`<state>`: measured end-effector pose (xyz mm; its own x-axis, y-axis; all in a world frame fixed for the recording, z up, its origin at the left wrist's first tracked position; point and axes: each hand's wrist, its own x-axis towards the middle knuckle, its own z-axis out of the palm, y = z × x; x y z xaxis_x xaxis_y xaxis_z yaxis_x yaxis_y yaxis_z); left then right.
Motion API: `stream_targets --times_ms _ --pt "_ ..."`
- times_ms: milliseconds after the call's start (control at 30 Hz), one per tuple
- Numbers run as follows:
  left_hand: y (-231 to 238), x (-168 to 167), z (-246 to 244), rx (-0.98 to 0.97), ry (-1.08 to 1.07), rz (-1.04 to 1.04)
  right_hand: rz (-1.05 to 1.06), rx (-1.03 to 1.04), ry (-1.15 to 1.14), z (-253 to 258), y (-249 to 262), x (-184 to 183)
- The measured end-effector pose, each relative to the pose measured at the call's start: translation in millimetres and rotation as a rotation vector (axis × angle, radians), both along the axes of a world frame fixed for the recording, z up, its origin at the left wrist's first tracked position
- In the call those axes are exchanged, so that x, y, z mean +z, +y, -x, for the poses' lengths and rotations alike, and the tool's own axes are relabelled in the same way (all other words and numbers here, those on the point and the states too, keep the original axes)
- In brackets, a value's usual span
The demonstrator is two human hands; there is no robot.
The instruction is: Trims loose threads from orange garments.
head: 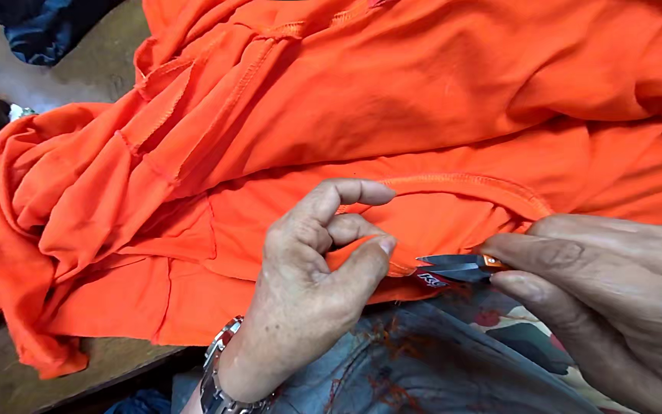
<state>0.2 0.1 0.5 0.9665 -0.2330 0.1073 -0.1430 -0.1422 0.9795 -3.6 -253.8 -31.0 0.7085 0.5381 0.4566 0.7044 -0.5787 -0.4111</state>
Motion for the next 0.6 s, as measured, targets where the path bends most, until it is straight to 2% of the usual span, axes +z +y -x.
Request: stream_targets --times_ms 400,467,533,600 --pt "-0.7 5.3 -2.6 -0.01 0.098 -0.048 -0.015 -0.004 -0.07 -3.6 4.3 -6.2" --pt "-0.7 4.8 -1.6 -0.008 0.099 -0.031 -0.14 -0.021 0.044 -7.4 4.6 -9.2" --pt "-0.2 4.2 -0.1 -0.006 0.092 -0.029 -0.33 -0.024 0.272 -8.7 6.7 -10.0" --pt "-0.2 4.2 1.3 -0.008 0.084 -0.034 -0.388 -0.001 0.436 -11.2 12.6 -1.3"
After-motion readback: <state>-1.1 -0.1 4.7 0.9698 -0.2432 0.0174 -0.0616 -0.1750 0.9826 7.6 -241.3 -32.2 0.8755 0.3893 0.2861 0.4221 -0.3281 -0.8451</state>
